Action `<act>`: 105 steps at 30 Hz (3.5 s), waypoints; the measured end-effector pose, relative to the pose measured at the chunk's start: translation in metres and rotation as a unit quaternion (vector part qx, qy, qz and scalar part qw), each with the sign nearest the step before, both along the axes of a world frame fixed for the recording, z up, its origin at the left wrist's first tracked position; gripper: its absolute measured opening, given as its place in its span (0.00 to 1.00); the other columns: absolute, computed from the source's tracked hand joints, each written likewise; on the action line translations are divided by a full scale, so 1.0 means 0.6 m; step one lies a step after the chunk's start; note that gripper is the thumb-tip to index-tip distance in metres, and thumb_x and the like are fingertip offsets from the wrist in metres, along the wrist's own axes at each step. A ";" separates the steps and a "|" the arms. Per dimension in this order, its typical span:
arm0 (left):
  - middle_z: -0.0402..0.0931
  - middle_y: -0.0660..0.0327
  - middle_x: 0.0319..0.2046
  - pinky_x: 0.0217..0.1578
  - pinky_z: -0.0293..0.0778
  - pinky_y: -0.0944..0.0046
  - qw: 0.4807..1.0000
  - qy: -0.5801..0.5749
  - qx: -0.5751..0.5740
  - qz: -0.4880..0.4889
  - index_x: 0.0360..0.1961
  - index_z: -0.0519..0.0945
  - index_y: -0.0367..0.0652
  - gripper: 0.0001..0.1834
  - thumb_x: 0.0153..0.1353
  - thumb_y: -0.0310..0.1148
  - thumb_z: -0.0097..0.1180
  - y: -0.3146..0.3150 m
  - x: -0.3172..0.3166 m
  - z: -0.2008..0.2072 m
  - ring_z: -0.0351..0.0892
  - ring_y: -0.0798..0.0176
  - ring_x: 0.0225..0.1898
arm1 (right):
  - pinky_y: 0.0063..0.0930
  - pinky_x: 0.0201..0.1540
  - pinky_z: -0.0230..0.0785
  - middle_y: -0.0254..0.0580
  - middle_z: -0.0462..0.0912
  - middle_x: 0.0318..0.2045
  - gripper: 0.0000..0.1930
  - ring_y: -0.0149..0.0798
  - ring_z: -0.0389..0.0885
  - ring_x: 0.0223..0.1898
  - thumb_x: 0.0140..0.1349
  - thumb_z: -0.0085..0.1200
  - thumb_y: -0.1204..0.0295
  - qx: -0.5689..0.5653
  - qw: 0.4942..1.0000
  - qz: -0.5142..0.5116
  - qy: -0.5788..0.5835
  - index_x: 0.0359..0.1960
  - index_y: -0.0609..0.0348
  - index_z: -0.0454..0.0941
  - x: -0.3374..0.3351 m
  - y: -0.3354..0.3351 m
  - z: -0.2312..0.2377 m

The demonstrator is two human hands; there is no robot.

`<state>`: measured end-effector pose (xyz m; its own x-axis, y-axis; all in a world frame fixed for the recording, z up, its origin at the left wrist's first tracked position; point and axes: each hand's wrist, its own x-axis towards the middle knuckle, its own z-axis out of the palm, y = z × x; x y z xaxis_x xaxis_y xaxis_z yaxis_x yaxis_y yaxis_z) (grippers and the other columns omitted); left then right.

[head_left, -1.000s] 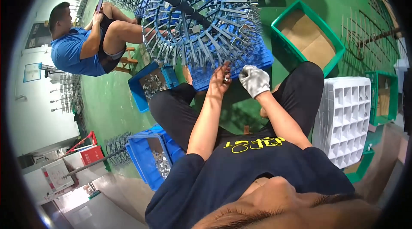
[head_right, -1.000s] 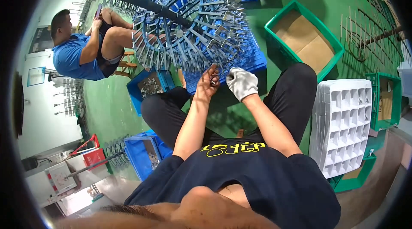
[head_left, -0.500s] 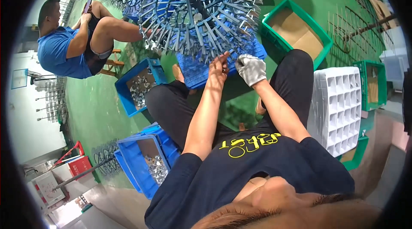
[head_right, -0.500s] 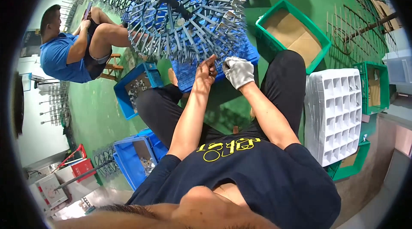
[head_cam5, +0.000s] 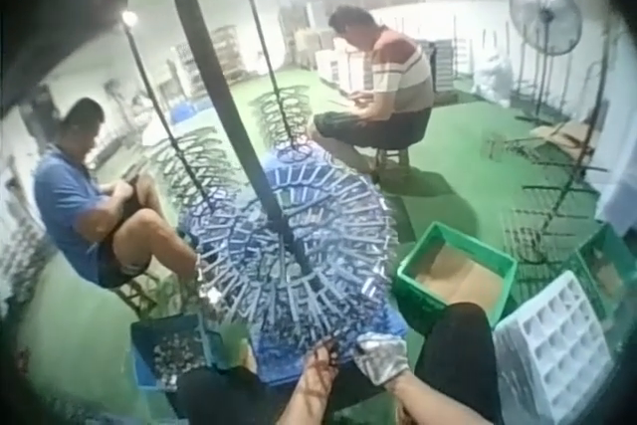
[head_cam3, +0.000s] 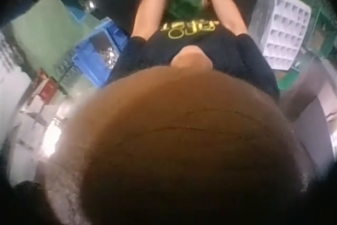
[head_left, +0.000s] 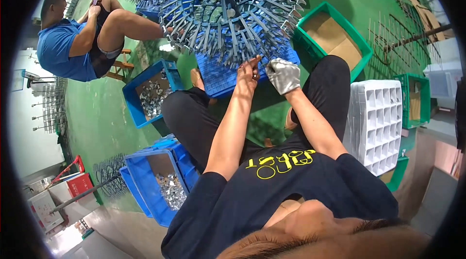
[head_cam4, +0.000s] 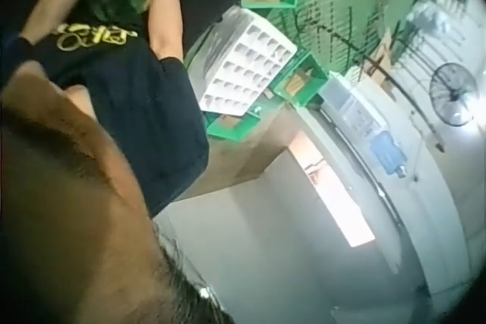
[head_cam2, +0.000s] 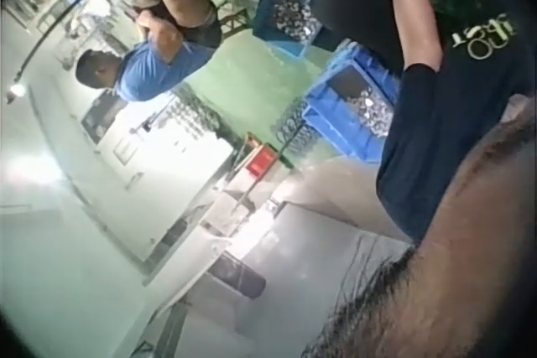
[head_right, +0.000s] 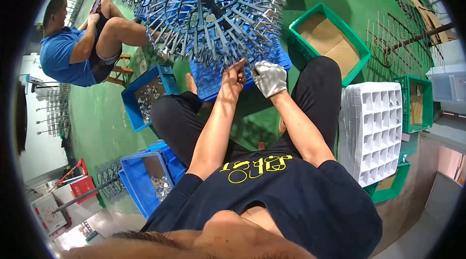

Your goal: Attaching small metal parts onto a blue circular wire rack in a factory setting.

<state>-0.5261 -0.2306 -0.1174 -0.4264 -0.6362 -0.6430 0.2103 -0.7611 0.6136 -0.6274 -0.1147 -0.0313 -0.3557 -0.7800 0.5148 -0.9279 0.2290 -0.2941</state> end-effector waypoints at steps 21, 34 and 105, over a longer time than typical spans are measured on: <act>0.69 0.70 0.15 0.09 0.48 0.78 0.999 -0.002 0.007 0.054 0.28 0.80 0.43 0.07 0.48 0.28 0.67 0.033 -0.018 0.054 0.58 0.78 0.10 | 0.30 0.24 0.66 0.35 0.76 0.17 0.08 0.40 0.75 0.18 0.50 0.53 0.67 -0.014 1.000 0.009 0.010 0.16 0.52 0.71 -0.001 -0.006 0.003; 0.71 0.69 0.18 0.10 0.49 0.78 0.998 0.014 0.032 0.043 0.33 0.80 0.43 0.09 0.52 0.33 0.64 0.029 -0.011 0.075 0.59 0.78 0.12 | 0.31 0.24 0.66 0.35 0.77 0.18 0.08 0.41 0.76 0.19 0.49 0.54 0.66 0.029 0.999 -0.015 0.001 0.18 0.52 0.72 0.003 -0.008 0.012; 0.75 0.66 0.21 0.12 0.54 0.77 0.994 -0.094 -0.053 -0.015 0.30 0.82 0.42 0.11 0.53 0.38 0.65 0.033 0.060 0.112 0.65 0.75 0.18 | 0.34 0.26 0.68 0.39 0.78 0.20 0.11 0.45 0.76 0.21 0.48 0.57 0.61 0.129 0.981 -0.026 -0.142 0.17 0.54 0.75 0.044 0.016 0.012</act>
<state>-0.4899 -0.2107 -0.0503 -0.3246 -0.6933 -0.6434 0.0614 -0.6942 0.7172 -0.6012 -0.1050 -0.0242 -0.4985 -0.8484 0.1780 -0.8026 0.3741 -0.4646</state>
